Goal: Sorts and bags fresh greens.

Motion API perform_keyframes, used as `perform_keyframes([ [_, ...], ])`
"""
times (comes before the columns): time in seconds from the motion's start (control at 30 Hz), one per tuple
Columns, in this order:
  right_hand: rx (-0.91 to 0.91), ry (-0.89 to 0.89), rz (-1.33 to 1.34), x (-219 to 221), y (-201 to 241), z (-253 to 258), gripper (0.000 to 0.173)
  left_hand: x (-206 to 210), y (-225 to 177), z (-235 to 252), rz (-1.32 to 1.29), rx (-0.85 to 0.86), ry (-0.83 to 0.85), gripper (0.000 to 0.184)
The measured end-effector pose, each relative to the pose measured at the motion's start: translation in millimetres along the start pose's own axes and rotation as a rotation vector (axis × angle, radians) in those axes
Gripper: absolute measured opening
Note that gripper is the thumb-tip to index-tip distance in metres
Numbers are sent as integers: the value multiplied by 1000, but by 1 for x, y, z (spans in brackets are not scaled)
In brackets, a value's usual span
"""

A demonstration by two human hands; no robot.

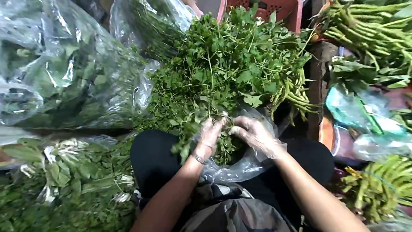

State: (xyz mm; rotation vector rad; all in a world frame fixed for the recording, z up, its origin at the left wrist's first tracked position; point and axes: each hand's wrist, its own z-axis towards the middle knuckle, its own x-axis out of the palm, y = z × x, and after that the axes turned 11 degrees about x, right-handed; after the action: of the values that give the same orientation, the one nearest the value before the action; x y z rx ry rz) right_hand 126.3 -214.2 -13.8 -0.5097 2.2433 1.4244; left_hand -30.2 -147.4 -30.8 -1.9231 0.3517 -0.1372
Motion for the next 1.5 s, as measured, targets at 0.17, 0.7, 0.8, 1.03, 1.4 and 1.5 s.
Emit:
perform_keyframes([
  [0.17,-57,-118,206,-2,14,-3,14,-9,-17,-10,41,91,-19,31],
  [0.7,-26,93,-222,-62,-8,-4,20,-109,-92,14,247,487,-34,27],
  [0.8,107,209,-283,-57,6,2,26,-99,-102,7,635,815,152,24],
  [1.03,163,279,-280,-51,30,6,26,-36,-67,-6,1313,920,608,20],
  [1.4,-440,-333,-439,-10,4,5,17,-37,-64,9,1138,574,587,26],
  [1.5,-543,-388,-433,-1,3,7,15,-41,-62,10,1080,605,576,24],
])
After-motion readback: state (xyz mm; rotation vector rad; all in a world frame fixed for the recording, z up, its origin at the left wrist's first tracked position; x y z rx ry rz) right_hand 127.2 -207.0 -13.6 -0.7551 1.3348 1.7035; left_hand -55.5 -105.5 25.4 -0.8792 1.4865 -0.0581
